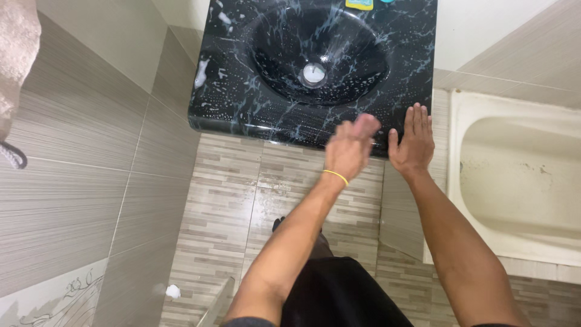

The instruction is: The person scrubs the surface and basin of a black marble-patterned bathroom sink with a pink sponge, applying soap and rinsing the area with water from the faucet.

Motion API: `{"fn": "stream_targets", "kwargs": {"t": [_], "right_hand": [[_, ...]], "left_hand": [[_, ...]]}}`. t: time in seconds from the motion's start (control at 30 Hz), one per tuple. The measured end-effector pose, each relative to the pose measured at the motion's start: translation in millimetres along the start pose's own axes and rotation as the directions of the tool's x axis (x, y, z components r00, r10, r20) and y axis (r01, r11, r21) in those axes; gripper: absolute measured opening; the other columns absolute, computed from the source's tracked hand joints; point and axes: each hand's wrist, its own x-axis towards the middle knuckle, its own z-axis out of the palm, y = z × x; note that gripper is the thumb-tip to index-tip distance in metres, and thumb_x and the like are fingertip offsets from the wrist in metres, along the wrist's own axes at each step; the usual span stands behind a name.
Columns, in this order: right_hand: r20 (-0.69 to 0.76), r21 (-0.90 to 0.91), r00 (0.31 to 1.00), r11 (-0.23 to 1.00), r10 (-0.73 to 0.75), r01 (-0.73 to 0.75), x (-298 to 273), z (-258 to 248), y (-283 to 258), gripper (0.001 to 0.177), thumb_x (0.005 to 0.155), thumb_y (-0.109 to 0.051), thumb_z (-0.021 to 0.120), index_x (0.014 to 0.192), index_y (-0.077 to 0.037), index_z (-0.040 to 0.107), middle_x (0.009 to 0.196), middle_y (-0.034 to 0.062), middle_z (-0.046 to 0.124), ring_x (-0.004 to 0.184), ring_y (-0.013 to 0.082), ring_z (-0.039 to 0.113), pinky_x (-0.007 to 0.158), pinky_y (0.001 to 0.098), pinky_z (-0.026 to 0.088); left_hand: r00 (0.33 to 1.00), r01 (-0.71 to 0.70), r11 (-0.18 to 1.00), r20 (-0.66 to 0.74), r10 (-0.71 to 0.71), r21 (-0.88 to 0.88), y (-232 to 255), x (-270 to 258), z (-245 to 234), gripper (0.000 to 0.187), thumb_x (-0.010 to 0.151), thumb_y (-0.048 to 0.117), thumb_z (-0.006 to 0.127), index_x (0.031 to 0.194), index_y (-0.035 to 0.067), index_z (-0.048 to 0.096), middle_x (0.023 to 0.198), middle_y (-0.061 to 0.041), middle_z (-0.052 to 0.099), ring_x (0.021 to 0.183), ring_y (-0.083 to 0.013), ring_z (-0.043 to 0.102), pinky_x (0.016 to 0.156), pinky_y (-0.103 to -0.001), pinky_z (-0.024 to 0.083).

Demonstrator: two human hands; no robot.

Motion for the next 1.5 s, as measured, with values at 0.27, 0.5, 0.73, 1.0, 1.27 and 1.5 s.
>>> {"fn": "stream_targets", "kwargs": {"t": [0.27, 0.5, 0.73, 1.0, 1.27, 1.5], "right_hand": [[0.104, 0.009, 0.991, 0.997, 0.079, -0.081, 6, -1, -1, 0.071, 0.107, -0.037, 0.04, 0.16, 0.009, 0.03, 0.171, 0.0229, 0.023, 0.16, 0.0356, 0.016, 0.131, 0.0458, 0.008], [0.145, -0.116, 0.948, 0.957, 0.283, -0.268, 25, 8, -36, 0.087, 0.103, -0.055, 0.032, 0.159, 0.011, 0.02, 0.169, 0.0248, 0.01, 0.157, 0.0377, 0.004, 0.126, 0.0486, 0.0], [0.152, -0.024, 0.969, 0.981, 0.194, -0.193, 23, 1, -31, 0.075, 0.109, -0.044, 0.029, 0.16, 0.01, 0.022, 0.17, 0.0296, 0.012, 0.159, 0.0425, 0.004, 0.13, 0.0501, 0.001], [0.187, -0.096, 0.967, 0.983, 0.174, -0.159, 22, 10, -25, 0.076, 0.11, -0.041, 0.027, 0.158, 0.017, 0.019, 0.168, 0.0335, 0.01, 0.158, 0.0439, 0.003, 0.129, 0.0506, 0.002], [0.244, -0.053, 0.97, 0.998, -0.011, 0.025, 35, 14, -35, 0.077, 0.108, -0.039, 0.035, 0.154, 0.021, 0.02, 0.165, 0.0378, 0.013, 0.157, 0.0469, 0.004, 0.127, 0.0528, 0.003], [0.235, 0.04, 0.968, 0.996, -0.087, 0.079, 26, 6, -47, 0.072, 0.109, -0.036, 0.036, 0.154, 0.019, 0.024, 0.166, 0.0359, 0.015, 0.156, 0.0464, 0.01, 0.127, 0.0538, 0.008]], "left_hand": [[0.909, 0.344, 0.924, -0.307, -0.282, 0.167, -105, 35, -103, 0.022, 0.103, 0.025, 0.058, 0.123, 0.021, 0.066, 0.106, -0.018, 0.056, 0.094, -0.0323, 0.06, 0.077, -0.049, 0.051], [0.921, 0.067, 0.977, -0.39, 0.018, 0.205, -108, 35, -86, 0.026, 0.101, 0.025, 0.056, 0.12, 0.014, 0.07, 0.111, -0.013, 0.066, 0.097, -0.0311, 0.06, 0.082, -0.049, 0.053], [0.979, -0.151, 0.983, -0.122, 0.164, 0.106, -22, 13, -30, 0.034, 0.095, 0.031, 0.06, 0.122, 0.014, 0.07, 0.092, -0.018, 0.063, 0.088, -0.036, 0.061, 0.073, -0.05, 0.05], [0.861, 0.371, 0.755, -0.505, -0.062, 0.54, -194, 44, -165, 0.045, 0.1, 0.036, 0.059, 0.139, 0.014, 0.06, 0.095, -0.019, 0.057, 0.082, -0.0377, 0.062, 0.066, -0.051, 0.051], [0.983, -0.052, 0.999, -0.174, 0.05, -0.009, -44, -14, -15, 0.027, 0.099, 0.036, 0.063, 0.116, 0.014, 0.066, 0.097, -0.019, 0.064, 0.091, -0.0388, 0.062, 0.078, -0.053, 0.05], [0.905, -0.077, 0.969, -0.423, -0.031, -0.236, -91, -23, -77, 0.029, 0.108, 0.029, 0.043, 0.1, 0.015, 0.066, 0.085, -0.005, 0.064, 0.072, -0.0199, 0.061, 0.07, -0.039, 0.05]]}}
